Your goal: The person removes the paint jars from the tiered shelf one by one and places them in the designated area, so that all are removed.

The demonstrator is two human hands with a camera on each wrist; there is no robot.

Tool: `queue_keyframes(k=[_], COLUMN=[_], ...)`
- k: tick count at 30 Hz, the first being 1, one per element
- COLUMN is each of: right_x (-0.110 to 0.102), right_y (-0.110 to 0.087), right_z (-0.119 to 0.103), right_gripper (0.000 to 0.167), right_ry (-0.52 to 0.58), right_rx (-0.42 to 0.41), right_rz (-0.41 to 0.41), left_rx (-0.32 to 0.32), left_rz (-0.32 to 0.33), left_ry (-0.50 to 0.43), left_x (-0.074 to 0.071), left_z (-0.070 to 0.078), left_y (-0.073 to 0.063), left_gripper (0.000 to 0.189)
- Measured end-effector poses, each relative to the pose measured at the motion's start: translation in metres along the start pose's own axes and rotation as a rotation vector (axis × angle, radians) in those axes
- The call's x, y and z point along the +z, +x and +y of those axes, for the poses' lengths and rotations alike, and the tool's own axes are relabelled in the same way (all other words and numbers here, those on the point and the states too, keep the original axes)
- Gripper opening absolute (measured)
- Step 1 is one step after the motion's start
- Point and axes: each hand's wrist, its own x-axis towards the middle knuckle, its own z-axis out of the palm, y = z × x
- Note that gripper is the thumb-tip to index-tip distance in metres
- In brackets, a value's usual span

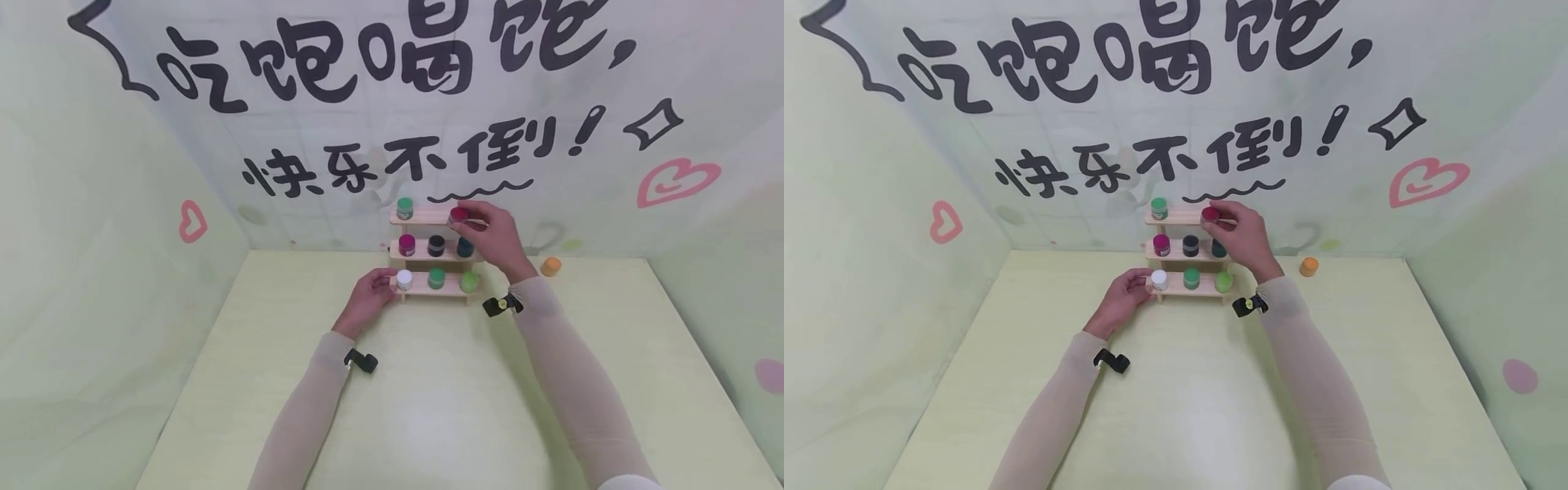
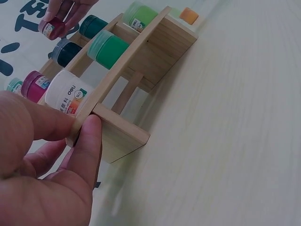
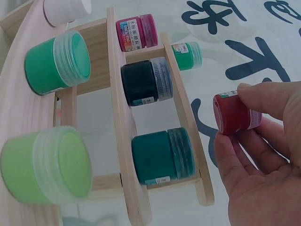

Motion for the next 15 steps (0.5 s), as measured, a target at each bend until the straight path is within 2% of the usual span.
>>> queue_keyframes(k=[15], right_x=[-0.012], right_y=[-0.02], right_z=[0.008], right_gripper=[0.049], right_ry=[0.033], right_rx=[-0.017], right_rz=[0.016], left_rx=[-0.002], left_rz=[0.007], left_ry=[0.009], left_x=[-0.001], left_z=[0.002], left_y=[0.001], left_gripper=[0.043])
